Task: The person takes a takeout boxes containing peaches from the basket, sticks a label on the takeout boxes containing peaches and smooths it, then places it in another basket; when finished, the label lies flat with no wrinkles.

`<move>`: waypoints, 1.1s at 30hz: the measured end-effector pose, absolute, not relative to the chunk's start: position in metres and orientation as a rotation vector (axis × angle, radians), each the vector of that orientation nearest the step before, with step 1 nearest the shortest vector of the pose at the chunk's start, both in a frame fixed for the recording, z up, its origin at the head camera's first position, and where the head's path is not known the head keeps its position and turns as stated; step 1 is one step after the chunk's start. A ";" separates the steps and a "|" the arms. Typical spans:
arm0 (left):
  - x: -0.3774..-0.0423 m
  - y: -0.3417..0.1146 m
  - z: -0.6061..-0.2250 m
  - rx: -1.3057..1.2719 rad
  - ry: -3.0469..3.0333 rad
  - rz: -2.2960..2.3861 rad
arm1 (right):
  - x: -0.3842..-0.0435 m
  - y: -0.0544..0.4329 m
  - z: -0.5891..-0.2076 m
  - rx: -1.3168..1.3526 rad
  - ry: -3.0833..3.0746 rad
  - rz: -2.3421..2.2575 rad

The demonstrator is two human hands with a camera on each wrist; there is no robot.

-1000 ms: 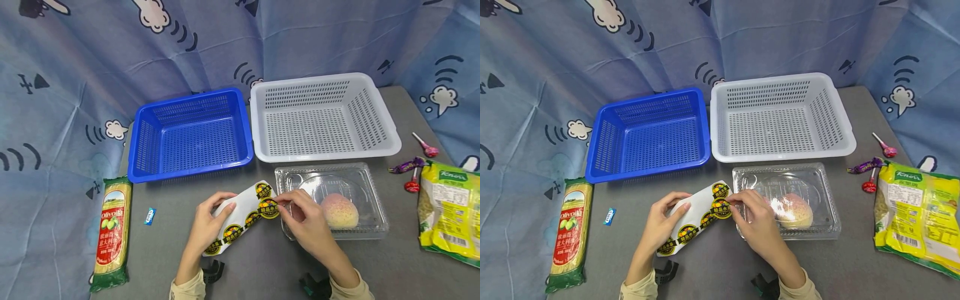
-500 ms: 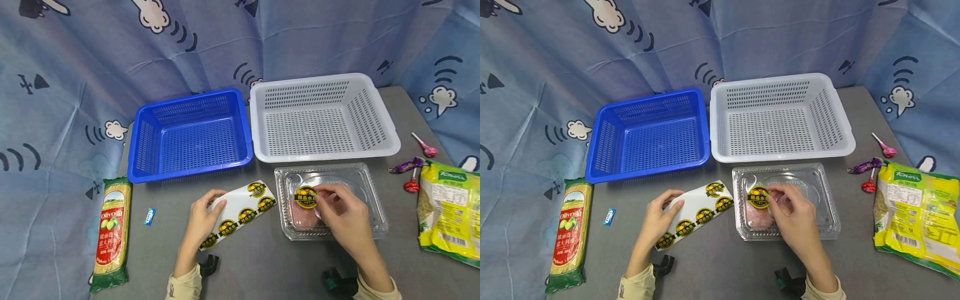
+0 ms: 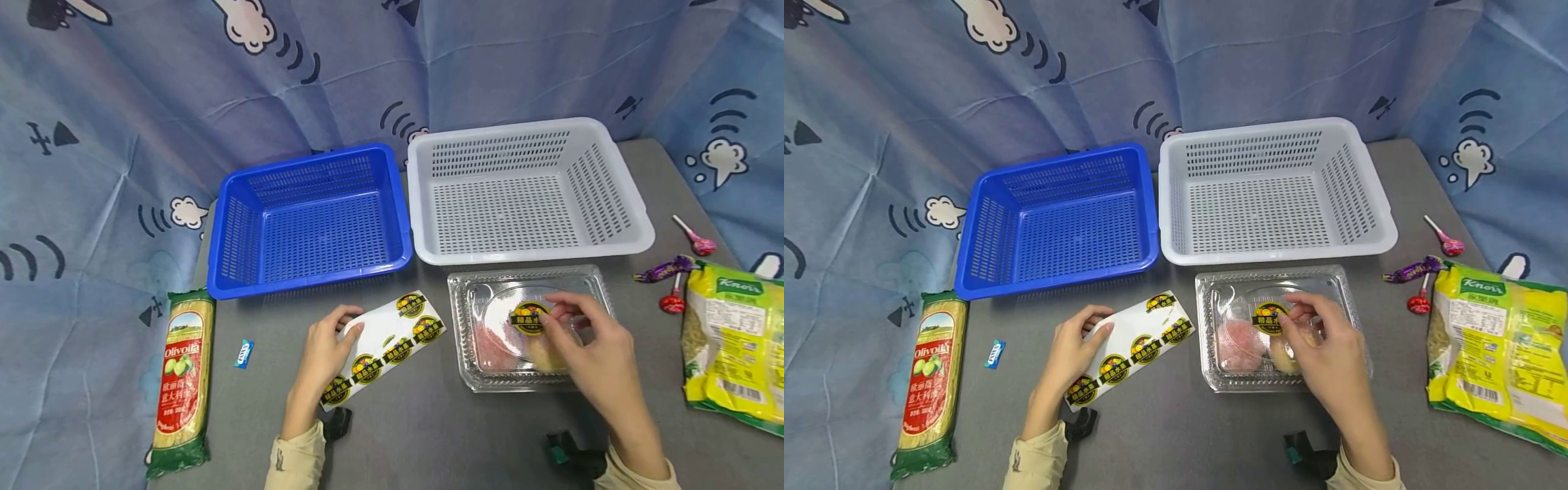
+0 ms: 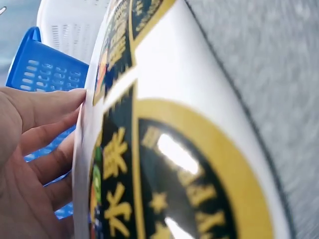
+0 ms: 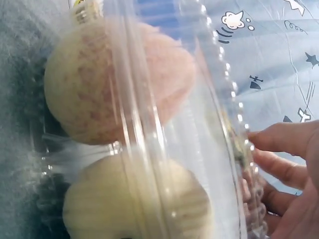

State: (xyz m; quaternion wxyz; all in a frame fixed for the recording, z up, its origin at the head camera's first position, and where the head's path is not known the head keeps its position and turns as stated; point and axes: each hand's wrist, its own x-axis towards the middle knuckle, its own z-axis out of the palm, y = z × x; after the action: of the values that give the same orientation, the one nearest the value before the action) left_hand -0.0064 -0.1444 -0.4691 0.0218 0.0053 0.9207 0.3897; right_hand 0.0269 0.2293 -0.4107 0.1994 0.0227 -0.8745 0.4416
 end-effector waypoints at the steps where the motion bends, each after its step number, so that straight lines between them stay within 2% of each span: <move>1: -0.007 -0.145 -0.469 0.010 2.859 1.189 | 0.027 0.230 -0.410 0.054 -2.461 1.232; 11: 0.000 -0.127 -0.458 0.097 3.041 0.962 | 0.027 0.231 -0.409 -0.072 -2.571 1.165; 21: 0.015 -0.076 -0.445 0.290 2.843 1.276 | 0.027 0.231 -0.410 -0.100 -2.624 1.149; 33: 0.035 -0.019 -0.448 0.397 2.606 1.356 | 0.023 0.227 -0.413 -0.067 -2.675 1.069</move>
State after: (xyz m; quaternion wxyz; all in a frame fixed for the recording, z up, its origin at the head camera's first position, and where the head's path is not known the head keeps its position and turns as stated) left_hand 0.0350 -0.0185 -0.4485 0.0885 0.1335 0.8756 0.4558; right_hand 0.0233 0.2266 -0.4130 0.1298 -0.0232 -0.9205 0.3679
